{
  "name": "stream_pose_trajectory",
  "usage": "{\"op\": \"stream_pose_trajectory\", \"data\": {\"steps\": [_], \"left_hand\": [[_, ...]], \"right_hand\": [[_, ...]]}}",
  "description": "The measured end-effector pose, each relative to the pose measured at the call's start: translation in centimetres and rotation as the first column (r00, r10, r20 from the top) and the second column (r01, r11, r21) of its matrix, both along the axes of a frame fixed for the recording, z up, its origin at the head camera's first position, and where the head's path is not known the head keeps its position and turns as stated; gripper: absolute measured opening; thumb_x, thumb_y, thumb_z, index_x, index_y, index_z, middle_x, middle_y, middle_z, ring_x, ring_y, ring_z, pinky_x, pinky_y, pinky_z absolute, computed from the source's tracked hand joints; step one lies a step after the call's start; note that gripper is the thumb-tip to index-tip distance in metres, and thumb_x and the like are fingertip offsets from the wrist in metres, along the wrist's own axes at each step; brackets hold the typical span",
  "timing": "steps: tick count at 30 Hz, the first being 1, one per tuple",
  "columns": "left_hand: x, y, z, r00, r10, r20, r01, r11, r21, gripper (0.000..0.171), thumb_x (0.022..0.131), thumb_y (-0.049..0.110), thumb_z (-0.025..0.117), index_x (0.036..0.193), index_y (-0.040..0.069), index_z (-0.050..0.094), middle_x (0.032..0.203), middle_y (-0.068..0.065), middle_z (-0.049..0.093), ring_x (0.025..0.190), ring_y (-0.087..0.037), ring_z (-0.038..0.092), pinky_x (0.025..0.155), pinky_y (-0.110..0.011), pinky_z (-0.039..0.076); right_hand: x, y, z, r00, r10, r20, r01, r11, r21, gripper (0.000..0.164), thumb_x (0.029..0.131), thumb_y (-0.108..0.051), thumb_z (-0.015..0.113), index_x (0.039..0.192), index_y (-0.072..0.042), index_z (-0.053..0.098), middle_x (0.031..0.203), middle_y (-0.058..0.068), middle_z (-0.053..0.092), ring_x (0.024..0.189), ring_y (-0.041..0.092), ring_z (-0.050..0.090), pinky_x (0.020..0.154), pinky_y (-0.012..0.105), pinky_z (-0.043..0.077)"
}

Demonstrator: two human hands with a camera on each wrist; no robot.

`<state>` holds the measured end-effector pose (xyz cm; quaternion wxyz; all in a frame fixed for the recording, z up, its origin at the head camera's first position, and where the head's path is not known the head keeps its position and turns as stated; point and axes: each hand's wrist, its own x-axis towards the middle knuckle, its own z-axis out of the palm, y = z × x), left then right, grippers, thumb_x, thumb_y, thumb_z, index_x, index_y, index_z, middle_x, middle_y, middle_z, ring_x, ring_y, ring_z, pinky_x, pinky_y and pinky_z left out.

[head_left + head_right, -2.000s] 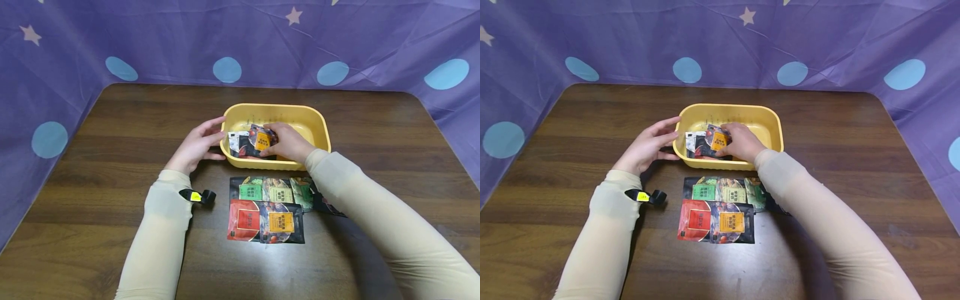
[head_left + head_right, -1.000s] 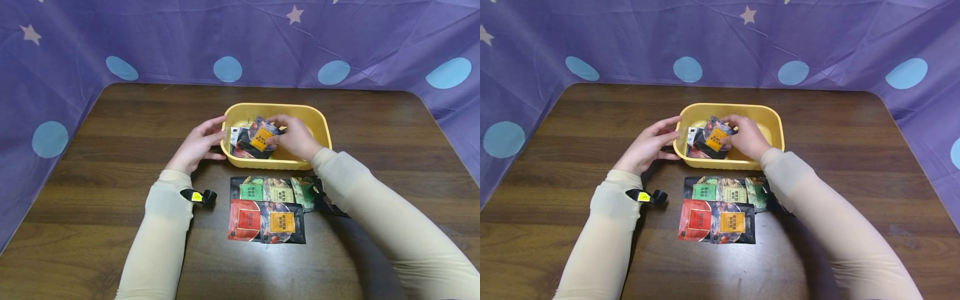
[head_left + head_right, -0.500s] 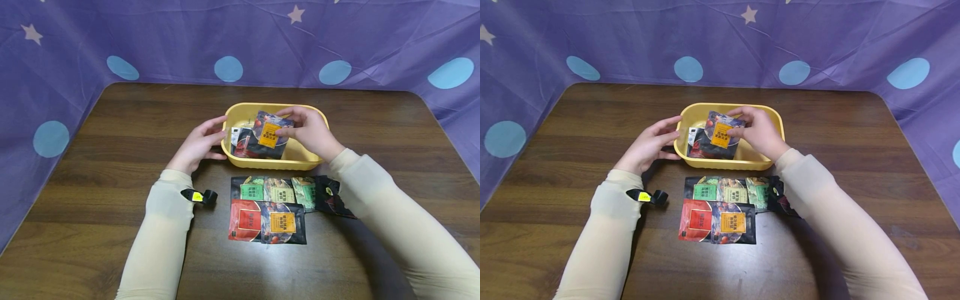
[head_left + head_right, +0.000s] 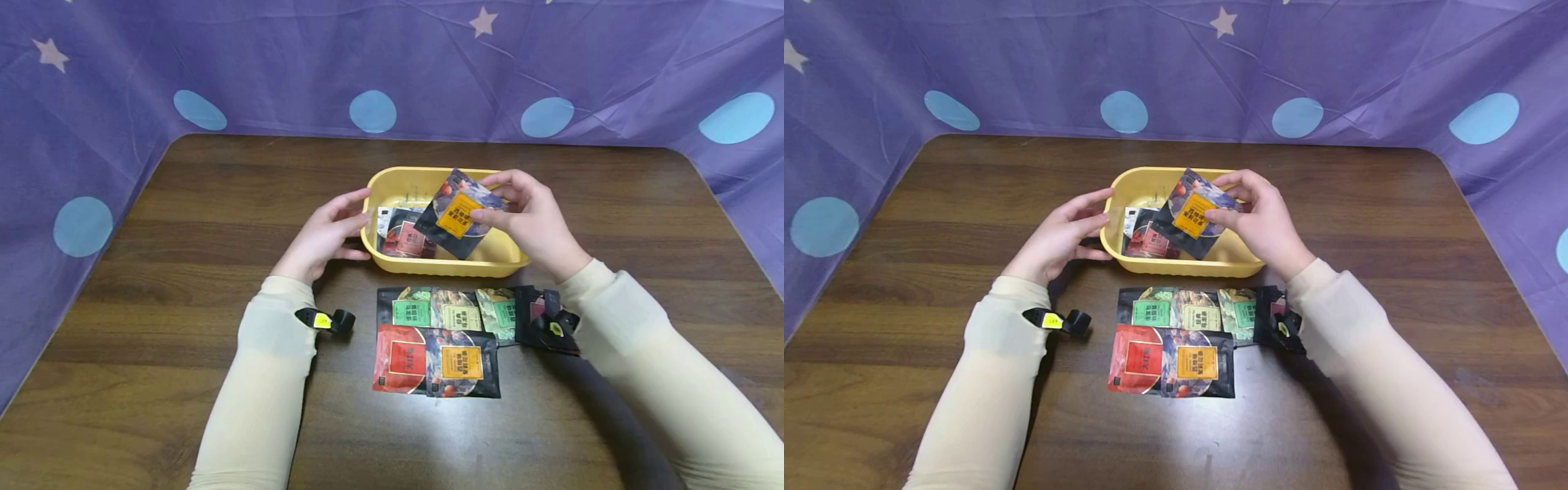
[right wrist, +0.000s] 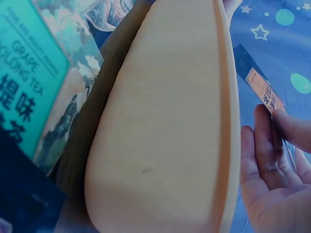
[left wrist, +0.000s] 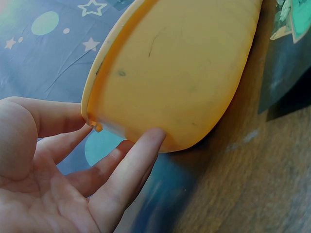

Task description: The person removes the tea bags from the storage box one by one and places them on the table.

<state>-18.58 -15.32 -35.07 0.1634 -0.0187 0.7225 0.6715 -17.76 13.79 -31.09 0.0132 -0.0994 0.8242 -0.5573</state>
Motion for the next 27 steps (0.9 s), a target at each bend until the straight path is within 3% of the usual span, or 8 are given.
{"op": "stream_pose_trajectory", "data": {"steps": [6,20,27], "left_hand": [[0.0,0.0,0.1,1.0,-0.001,0.002,0.001,1.0,-0.003,0.051,0.103,0.014,0.051,0.152,0.022,0.04,0.143,-0.018,0.046,0.114,-0.034,0.058,0.065,-0.033,0.064],[0.1,0.1,0.3,1.0,0.007,0.013,-0.006,1.0,-0.012,0.051,0.103,0.014,0.051,0.152,0.023,0.041,0.143,-0.016,0.046,0.115,-0.033,0.058,0.065,-0.032,0.064],[0.1,0.0,0.3,1.0,0.008,0.017,-0.007,1.0,-0.015,0.051,0.103,0.015,0.051,0.152,0.023,0.04,0.145,-0.016,0.046,0.115,-0.034,0.057,0.066,-0.032,0.064]], "right_hand": [[0.7,0.9,-0.2,0.999,-0.013,0.029,0.013,0.999,-0.029,0.045,0.088,-0.003,0.072,0.129,-0.006,0.057,0.087,-0.016,0.069,0.081,0.009,0.066,0.07,0.019,0.056],[1.8,2.5,-0.6,0.996,-0.044,0.073,0.043,0.999,0.014,0.052,0.089,-0.003,0.07,0.137,-0.004,0.051,0.086,-0.022,0.066,0.081,0.006,0.064,0.071,0.015,0.056],[2.3,3.0,-0.5,0.998,-0.054,0.042,0.059,0.99,-0.128,0.046,0.088,0.007,0.066,0.129,-0.012,0.056,0.085,-0.017,0.069,0.074,0.003,0.066,0.065,0.016,0.059]]}}
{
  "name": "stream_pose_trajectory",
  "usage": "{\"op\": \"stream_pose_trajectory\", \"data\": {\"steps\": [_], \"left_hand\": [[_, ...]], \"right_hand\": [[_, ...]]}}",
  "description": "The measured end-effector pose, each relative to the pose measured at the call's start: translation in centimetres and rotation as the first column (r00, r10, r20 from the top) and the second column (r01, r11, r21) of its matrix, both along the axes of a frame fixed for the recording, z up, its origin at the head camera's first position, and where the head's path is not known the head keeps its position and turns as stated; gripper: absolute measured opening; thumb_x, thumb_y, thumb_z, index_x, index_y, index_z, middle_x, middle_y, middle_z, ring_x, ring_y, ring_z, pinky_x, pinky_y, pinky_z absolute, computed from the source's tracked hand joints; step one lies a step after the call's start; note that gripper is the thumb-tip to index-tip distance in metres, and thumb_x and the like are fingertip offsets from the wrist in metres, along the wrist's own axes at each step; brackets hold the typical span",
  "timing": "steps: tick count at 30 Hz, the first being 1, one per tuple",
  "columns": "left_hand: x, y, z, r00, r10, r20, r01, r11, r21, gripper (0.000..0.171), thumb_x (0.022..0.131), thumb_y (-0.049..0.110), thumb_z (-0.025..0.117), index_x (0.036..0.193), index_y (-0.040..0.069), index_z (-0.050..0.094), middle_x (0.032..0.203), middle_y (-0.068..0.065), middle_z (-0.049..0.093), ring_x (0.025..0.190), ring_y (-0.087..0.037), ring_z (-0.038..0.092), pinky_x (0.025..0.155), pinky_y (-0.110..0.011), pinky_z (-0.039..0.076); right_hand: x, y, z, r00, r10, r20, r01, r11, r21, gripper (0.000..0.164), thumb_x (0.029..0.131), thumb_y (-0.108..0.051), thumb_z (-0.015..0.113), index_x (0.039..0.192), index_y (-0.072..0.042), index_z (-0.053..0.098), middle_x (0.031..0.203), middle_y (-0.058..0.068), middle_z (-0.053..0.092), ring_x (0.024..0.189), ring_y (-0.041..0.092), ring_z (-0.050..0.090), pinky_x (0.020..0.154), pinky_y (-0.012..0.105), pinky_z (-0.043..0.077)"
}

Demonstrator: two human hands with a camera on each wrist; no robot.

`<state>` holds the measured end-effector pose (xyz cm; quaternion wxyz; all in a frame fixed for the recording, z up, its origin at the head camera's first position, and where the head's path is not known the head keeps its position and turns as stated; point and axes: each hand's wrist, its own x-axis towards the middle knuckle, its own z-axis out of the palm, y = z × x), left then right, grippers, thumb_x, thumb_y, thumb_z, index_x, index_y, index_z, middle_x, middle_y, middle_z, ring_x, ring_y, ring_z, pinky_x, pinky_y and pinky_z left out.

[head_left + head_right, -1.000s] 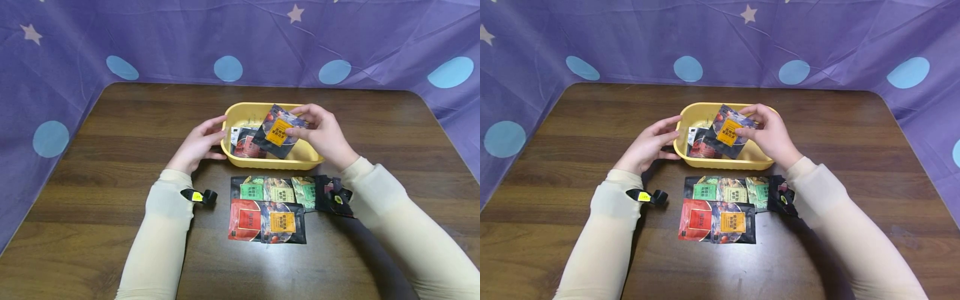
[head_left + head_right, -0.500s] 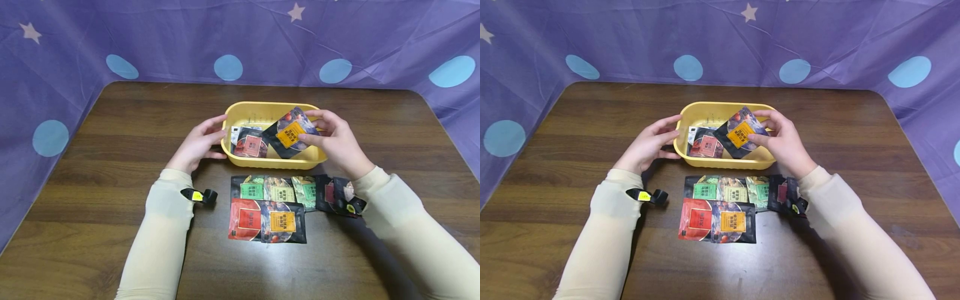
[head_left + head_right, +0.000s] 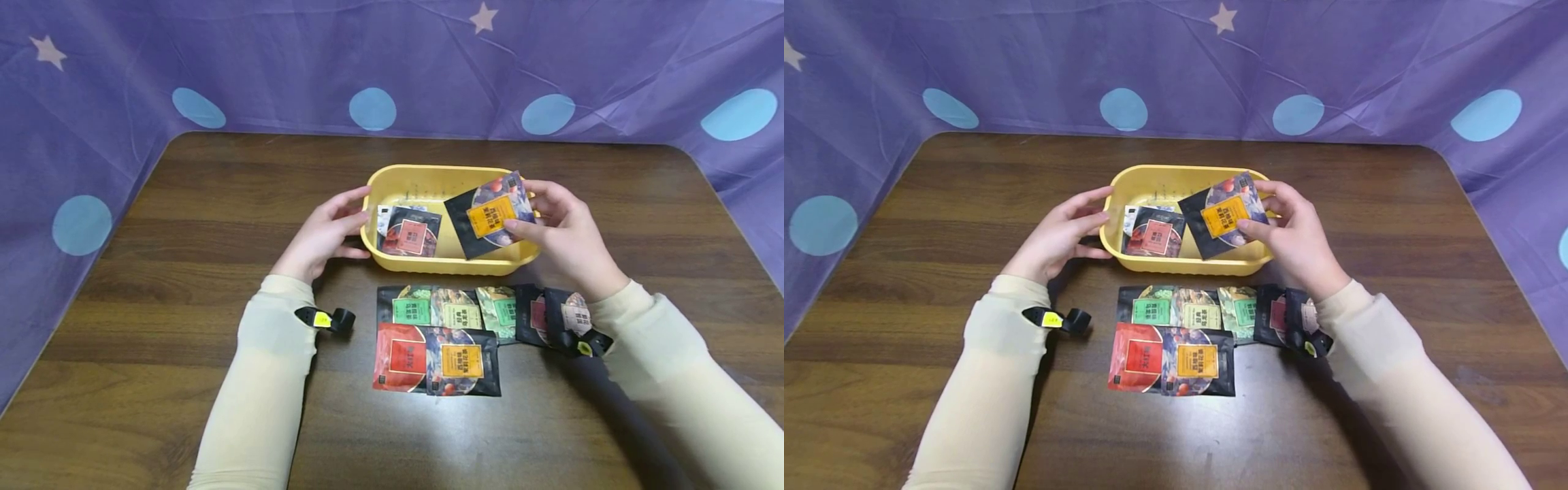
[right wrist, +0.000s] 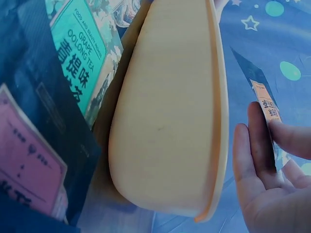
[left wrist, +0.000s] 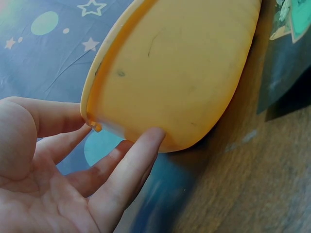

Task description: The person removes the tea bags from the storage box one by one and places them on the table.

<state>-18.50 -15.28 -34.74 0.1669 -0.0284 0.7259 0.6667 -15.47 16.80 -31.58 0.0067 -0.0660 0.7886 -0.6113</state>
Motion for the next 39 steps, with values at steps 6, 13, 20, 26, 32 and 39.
{"op": "stream_pose_trajectory", "data": {"steps": [6,13,20,26,32,39], "left_hand": [[-0.1,-0.1,0.0,1.0,0.0,-0.002,0.0,1.0,0.004,0.05,0.103,0.016,0.051,0.152,0.022,0.04,0.145,-0.016,0.045,0.117,-0.035,0.057,0.066,-0.032,0.064],[-0.1,-0.1,0.1,1.0,0.004,-0.002,-0.004,1.0,0.005,0.05,0.103,0.016,0.051,0.152,0.022,0.04,0.145,-0.015,0.045,0.117,-0.035,0.057,0.066,-0.032,0.064],[0.0,0.0,0.0,1.0,0.008,0.002,-0.008,1.0,0.006,0.05,0.103,0.016,0.05,0.152,0.023,0.041,0.145,-0.015,0.045,0.117,-0.035,0.057,0.066,-0.033,0.064],[-0.1,-0.1,-0.1,1.0,0.004,0.003,-0.004,1.0,0.013,0.05,0.103,0.015,0.051,0.152,0.023,0.04,0.145,-0.015,0.044,0.119,-0.035,0.057,0.068,-0.035,0.065],[-0.1,0.0,-0.1,1.0,0.004,0.011,-0.005,0.999,0.043,0.051,0.104,0.014,0.049,0.153,0.022,0.039,0.145,-0.017,0.043,0.117,-0.034,0.057,0.067,-0.036,0.065],[0.1,0.1,0.2,1.0,0.002,0.031,-0.004,0.998,0.06,0.051,0.104,0.012,0.047,0.153,0.023,0.038,0.146,-0.017,0.041,0.118,-0.035,0.056,0.068,-0.04,0.065]], "right_hand": [[0.5,0.7,-0.3,0.998,0.056,-0.023,-0.058,0.989,-0.136,0.07,0.087,0.015,0.06,0.148,-0.015,0.042,0.092,-0.007,0.071,0.08,0.007,0.068,0.069,0.017,0.061],[1.1,1.3,-0.9,0.996,0.091,0.007,-0.086,0.965,-0.248,0.067,0.088,0.016,0.057,0.144,-0.019,0.044,0.095,-0.001,0.071,0.083,0.01,0.068,0.07,0.02,0.061],[1.7,1.9,-1.1,0.99,0.138,0.031,-0.118,0.924,-0.364,0.057,0.091,0.014,0.057,0.134,-0.019,0.042,0.095,0.002,0.074,0.08,0.012,0.07,0.07,0.023,0.062],[2.4,2.5,-0.9,0.982,0.156,0.103,-0.107,0.921,-0.375,0.05,0.092,0.01,0.059,0.126,-0.021,0.041,0.097,0.002,0.075,0.082,0.013,0.072,0.072,0.026,0.063],[3.1,3.6,-1.0,0.97,0.191,0.148,-0.125,0.92,-0.37,0.048,0.093,0.006,0.061,0.127,-0.021,0.04,0.094,0.004,0.074,0.08,0.014,0.072,0.072,0.03,0.064],[3.9,5.1,-1.8,0.97,0.197,0.141,-0.155,0.952,-0.264,0.046,0.093,0.006,0.061,0.126,-0.019,0.043,0.088,0.002,0.075,0.076,0.009,0.068,0.062,0.022,0.056]]}}
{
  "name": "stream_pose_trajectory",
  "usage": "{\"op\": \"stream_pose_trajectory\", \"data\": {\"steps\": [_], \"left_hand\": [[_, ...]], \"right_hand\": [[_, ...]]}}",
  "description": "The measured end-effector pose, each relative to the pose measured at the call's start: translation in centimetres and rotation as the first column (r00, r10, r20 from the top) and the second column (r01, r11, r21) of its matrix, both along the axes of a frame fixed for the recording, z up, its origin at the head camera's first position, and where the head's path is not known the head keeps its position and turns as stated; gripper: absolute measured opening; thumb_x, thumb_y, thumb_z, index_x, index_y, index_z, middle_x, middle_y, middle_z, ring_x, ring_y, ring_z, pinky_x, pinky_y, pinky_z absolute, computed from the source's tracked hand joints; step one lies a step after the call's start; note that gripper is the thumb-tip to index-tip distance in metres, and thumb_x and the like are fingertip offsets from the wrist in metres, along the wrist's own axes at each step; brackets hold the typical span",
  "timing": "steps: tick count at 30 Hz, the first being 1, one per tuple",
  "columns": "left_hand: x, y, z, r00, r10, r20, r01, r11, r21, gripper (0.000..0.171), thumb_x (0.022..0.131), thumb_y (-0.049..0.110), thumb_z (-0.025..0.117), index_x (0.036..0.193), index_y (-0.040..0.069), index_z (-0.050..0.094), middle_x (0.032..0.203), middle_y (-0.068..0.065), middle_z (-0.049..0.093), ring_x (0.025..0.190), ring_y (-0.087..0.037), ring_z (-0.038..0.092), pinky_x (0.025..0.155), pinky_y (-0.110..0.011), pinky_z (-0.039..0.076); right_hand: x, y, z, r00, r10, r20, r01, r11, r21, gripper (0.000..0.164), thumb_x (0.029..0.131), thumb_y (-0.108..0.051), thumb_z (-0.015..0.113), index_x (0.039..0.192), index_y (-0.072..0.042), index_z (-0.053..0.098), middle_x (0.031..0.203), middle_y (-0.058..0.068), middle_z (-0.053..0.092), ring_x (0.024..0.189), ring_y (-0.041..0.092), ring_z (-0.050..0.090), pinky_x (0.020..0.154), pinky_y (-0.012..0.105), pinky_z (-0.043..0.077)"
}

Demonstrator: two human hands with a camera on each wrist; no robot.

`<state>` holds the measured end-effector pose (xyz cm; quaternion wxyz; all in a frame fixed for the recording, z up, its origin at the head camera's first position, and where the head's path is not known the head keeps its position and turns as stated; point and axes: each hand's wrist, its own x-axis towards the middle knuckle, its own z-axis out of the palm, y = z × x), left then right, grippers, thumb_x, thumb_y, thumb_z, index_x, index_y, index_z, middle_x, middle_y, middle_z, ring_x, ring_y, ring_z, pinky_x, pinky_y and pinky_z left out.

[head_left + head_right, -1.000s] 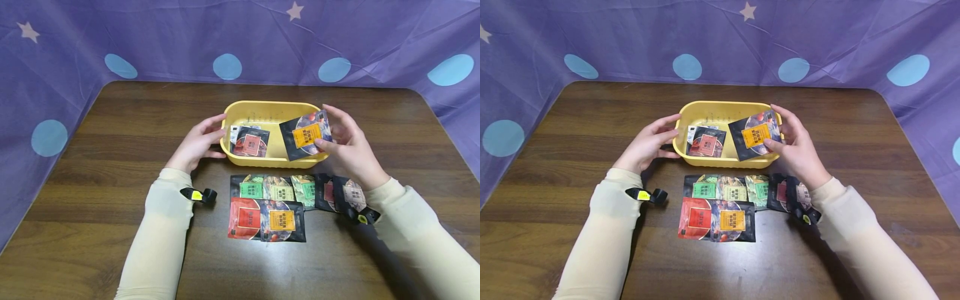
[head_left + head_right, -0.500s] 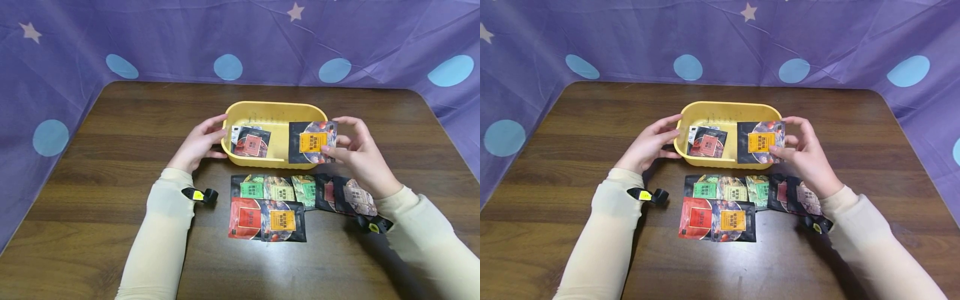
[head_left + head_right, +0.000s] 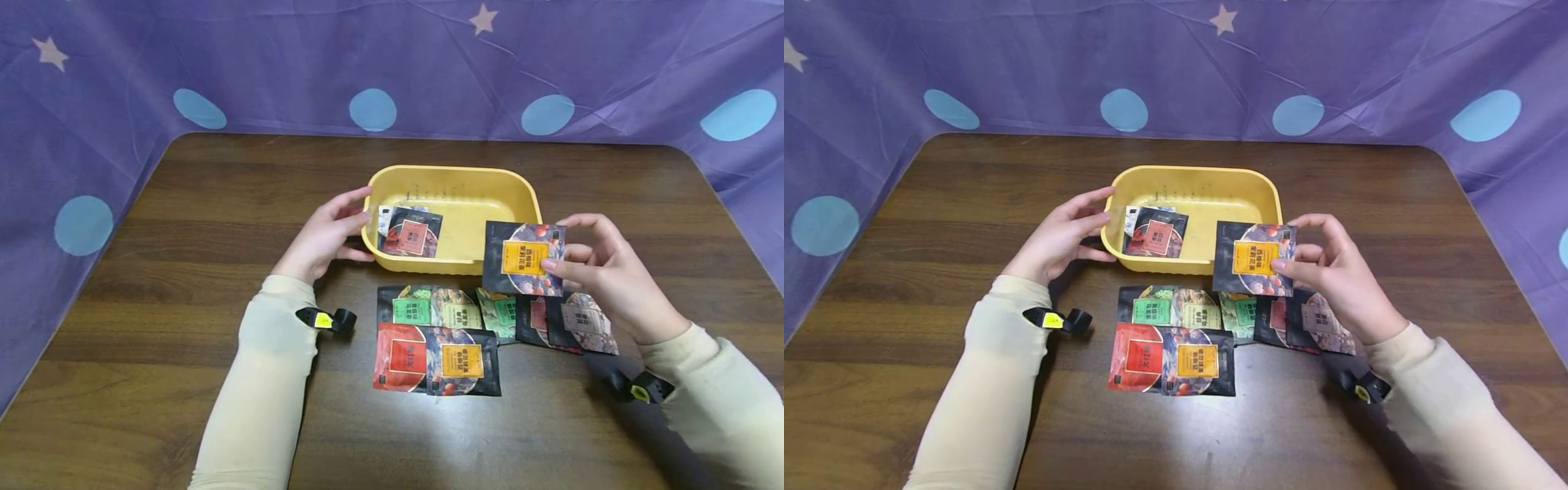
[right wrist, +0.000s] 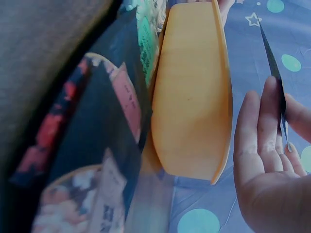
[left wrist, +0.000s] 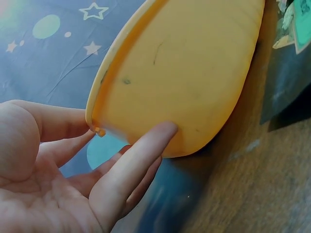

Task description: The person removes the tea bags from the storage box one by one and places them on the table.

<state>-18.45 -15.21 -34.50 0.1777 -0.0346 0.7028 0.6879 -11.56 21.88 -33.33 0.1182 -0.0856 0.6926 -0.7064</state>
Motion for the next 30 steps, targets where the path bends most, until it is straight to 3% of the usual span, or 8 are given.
{"op": "stream_pose_trajectory", "data": {"steps": [5,12,22,30], "left_hand": [[0.1,0.0,0.1,1.0,-0.003,0.005,0.003,1.0,-0.003,0.051,0.105,0.011,0.046,0.154,0.022,0.037,0.146,-0.017,0.041,0.12,-0.036,0.055,0.068,-0.04,0.065],[0.1,0.0,0.2,1.0,-0.004,0.008,0.004,1.0,-0.017,0.051,0.105,0.012,0.046,0.153,0.023,0.037,0.146,-0.017,0.042,0.121,-0.036,0.055,0.068,-0.039,0.065],[0.1,0.0,0.1,1.0,-0.005,0.011,0.005,1.0,-0.013,0.051,0.105,0.013,0.047,0.153,0.024,0.037,0.148,-0.016,0.041,0.121,-0.036,0.055,0.068,-0.039,0.065],[0.0,0.0,0.1,1.0,-0.004,0.012,0.004,1.0,-0.008,0.05,0.104,0.013,0.047,0.153,0.024,0.038,0.147,-0.016,0.041,0.121,-0.036,0.055,0.068,-0.039,0.065]], "right_hand": [[0.9,0.9,-0.8,0.997,0.076,0.007,-0.076,0.996,0.043,0.044,0.092,0.01,0.059,0.123,-0.018,0.046,0.088,0.002,0.075,0.075,0.009,0.068,0.061,0.022,0.056],[2.1,1.3,-1.8,0.987,0.153,0.049,-0.159,0.978,0.134,0.044,0.09,0.01,0.062,0.12,-0.017,0.046,0.083,0.002,0.074,0.058,0.013,0.059,0.047,0.028,0.053],[3.4,1.4,-3.2,0.966,0.239,0.095,-0.25,0.96,0.125,0.039,0.091,0.009,0.061,0.114,-0.018,0.045,0.077,-0.001,0.072,0.051,0.011,0.058,0.044,0.03,0.054],[4.3,1.1,-3.7,0.945,0.319,0.072,-0.327,0.933,0.151,0.038,0.091,0.008,0.062,0.114,-0.018,0.047,0.073,-0.003,0.071,0.049,0.011,0.056,0.039,0.033,0.052]]}}
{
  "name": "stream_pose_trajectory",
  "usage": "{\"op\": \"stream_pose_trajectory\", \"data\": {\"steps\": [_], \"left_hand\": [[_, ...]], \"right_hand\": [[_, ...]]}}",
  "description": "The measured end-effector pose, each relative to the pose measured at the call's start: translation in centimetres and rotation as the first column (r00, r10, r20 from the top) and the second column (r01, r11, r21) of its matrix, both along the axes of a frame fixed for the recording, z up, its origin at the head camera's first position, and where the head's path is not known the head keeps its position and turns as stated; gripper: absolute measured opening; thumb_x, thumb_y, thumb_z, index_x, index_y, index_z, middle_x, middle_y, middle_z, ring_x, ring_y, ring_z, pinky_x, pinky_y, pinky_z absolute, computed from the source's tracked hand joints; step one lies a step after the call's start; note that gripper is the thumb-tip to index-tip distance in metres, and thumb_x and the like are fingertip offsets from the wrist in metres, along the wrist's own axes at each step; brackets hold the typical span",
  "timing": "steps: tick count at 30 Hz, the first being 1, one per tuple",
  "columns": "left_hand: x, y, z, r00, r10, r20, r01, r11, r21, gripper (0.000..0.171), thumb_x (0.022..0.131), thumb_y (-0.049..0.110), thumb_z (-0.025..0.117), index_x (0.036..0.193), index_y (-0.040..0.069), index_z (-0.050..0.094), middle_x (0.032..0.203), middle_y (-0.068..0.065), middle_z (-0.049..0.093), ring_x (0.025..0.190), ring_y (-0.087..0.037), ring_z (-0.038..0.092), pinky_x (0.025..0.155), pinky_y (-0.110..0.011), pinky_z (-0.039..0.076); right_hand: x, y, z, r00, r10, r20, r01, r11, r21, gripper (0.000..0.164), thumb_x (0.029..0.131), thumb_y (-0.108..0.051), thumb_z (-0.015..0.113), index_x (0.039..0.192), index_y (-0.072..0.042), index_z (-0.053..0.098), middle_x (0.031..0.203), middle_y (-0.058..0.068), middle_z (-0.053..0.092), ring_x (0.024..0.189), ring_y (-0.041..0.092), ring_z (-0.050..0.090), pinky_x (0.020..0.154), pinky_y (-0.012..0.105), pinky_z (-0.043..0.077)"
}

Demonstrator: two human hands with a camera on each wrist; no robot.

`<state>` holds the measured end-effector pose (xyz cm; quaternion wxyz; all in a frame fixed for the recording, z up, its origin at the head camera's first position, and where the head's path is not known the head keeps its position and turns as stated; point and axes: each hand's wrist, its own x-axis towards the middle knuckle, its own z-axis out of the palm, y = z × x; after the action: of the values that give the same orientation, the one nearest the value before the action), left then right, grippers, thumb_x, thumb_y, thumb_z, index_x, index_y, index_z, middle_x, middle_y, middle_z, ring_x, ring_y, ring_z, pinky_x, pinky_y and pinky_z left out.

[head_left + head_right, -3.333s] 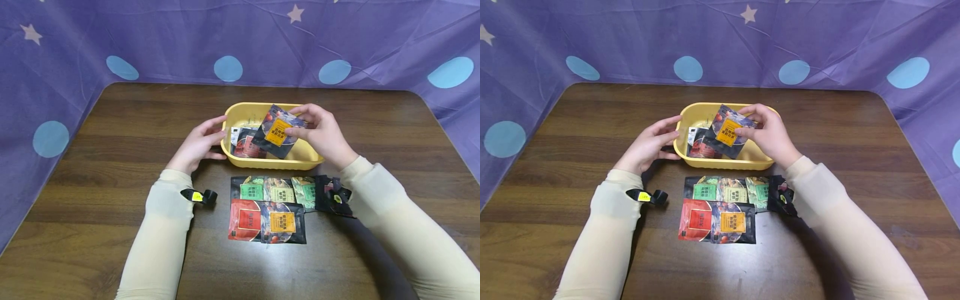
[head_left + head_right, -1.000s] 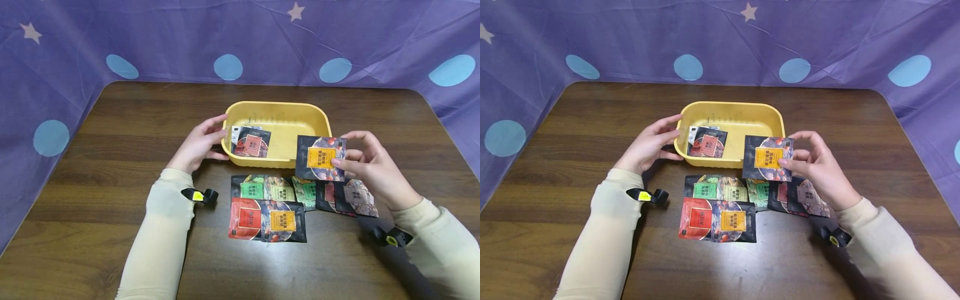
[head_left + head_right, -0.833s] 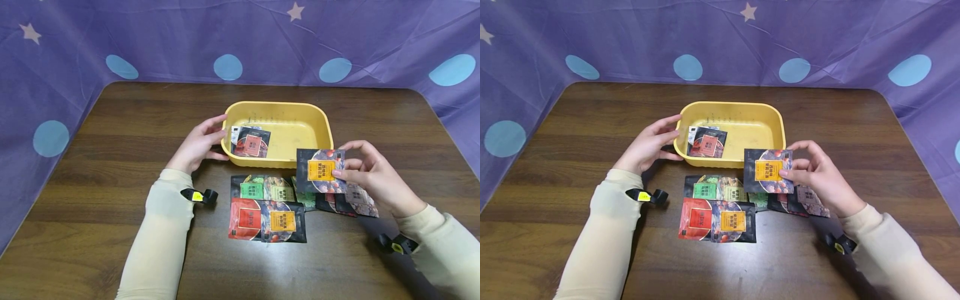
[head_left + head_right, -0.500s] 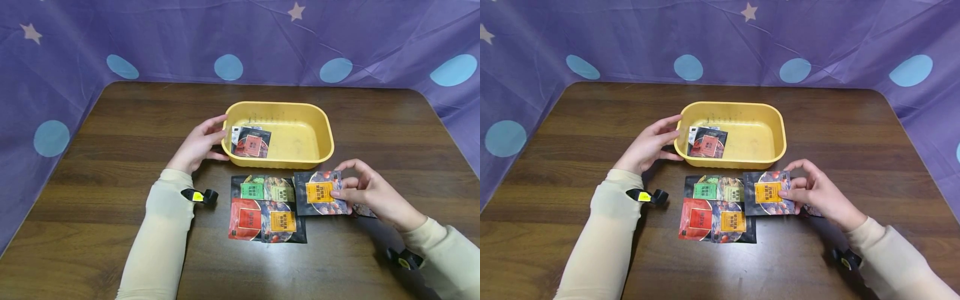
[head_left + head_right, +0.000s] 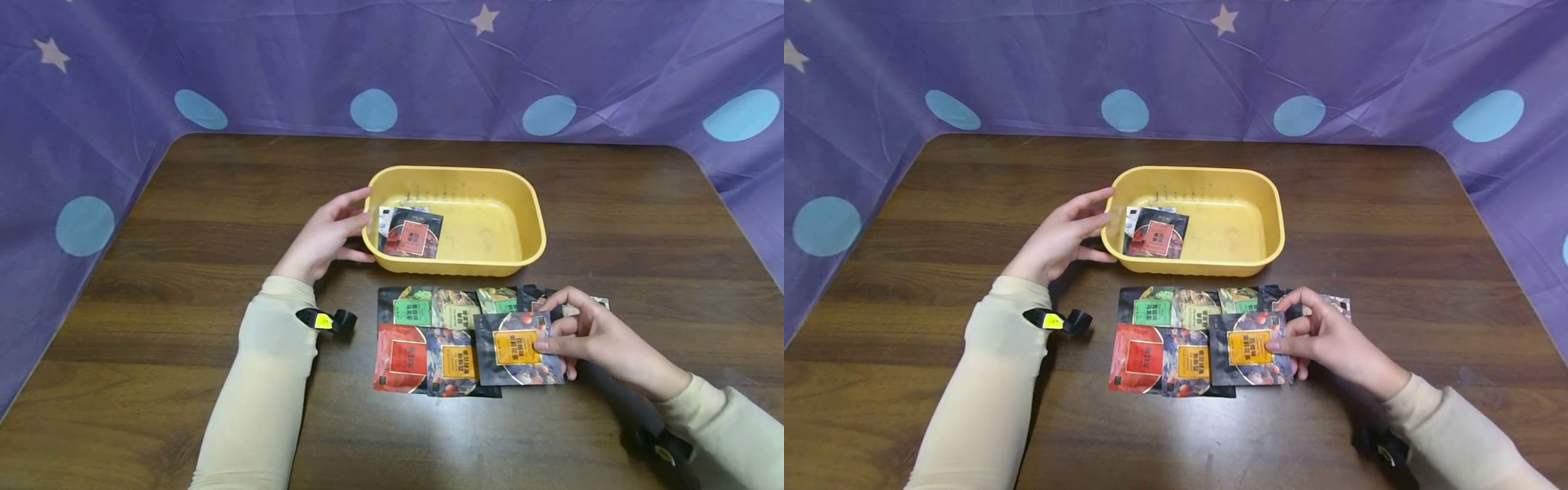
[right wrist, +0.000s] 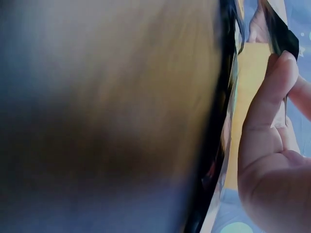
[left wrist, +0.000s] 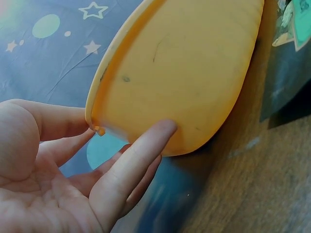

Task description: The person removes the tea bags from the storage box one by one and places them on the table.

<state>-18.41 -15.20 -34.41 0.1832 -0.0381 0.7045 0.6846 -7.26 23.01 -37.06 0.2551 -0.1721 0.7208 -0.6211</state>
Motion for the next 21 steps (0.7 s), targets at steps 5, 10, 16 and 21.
{"op": "stream_pose_trajectory", "data": {"steps": [5,10,16,21], "left_hand": [[0.0,0.0,0.0,1.0,-0.001,-0.005,0.001,1.0,-0.003,0.051,0.104,0.012,0.047,0.153,0.024,0.038,0.147,-0.016,0.041,0.122,-0.037,0.055,0.068,-0.039,0.065],[0.0,0.0,0.0,1.0,-0.002,-0.001,0.002,1.0,-0.009,0.051,0.104,0.013,0.047,0.153,0.023,0.037,0.147,-0.016,0.04,0.122,-0.037,0.055,0.07,-0.04,0.065],[-0.1,-0.1,0.0,1.0,-0.007,0.0,0.007,1.0,-0.02,0.051,0.104,0.014,0.047,0.153,0.023,0.037,0.147,-0.015,0.039,0.122,-0.036,0.055,0.071,-0.042,0.065],[-0.1,-0.1,0.0,1.0,-0.01,-0.002,0.01,1.0,-0.017,0.051,0.105,0.014,0.047,0.154,0.023,0.036,0.147,-0.015,0.039,0.122,-0.036,0.055,0.071,-0.041,0.065]], "right_hand": [[0.4,0.0,-0.6,0.999,0.038,0.012,-0.038,0.999,0.008,0.037,0.091,0.007,0.062,0.112,-0.019,0.046,0.071,-0.004,0.071,0.05,0.01,0.058,0.038,0.031,0.052],[0.6,0.0,-0.8,0.999,0.02,0.039,-0.023,0.996,0.083,0.032,0.093,0.002,0.064,0.112,-0.009,0.041,0.068,-0.004,0.069,0.051,0.01,0.059,0.038,0.031,0.053],[0.7,-0.4,-0.6,0.999,-0.011,0.046,0.002,0.983,0.183,0.034,0.092,-0.002,0.066,0.109,0.005,0.037,0.064,-0.001,0.067,0.046,0.01,0.059,0.037,0.034,0.053],[0.6,-1.0,-0.2,0.997,-0.04,0.069,0.019,0.959,0.284,0.039,0.09,-0.008,0.071,0.108,0.005,0.038,0.065,0.003,0.065,0.045,0.013,0.058,0.04,0.036,0.055]]}}
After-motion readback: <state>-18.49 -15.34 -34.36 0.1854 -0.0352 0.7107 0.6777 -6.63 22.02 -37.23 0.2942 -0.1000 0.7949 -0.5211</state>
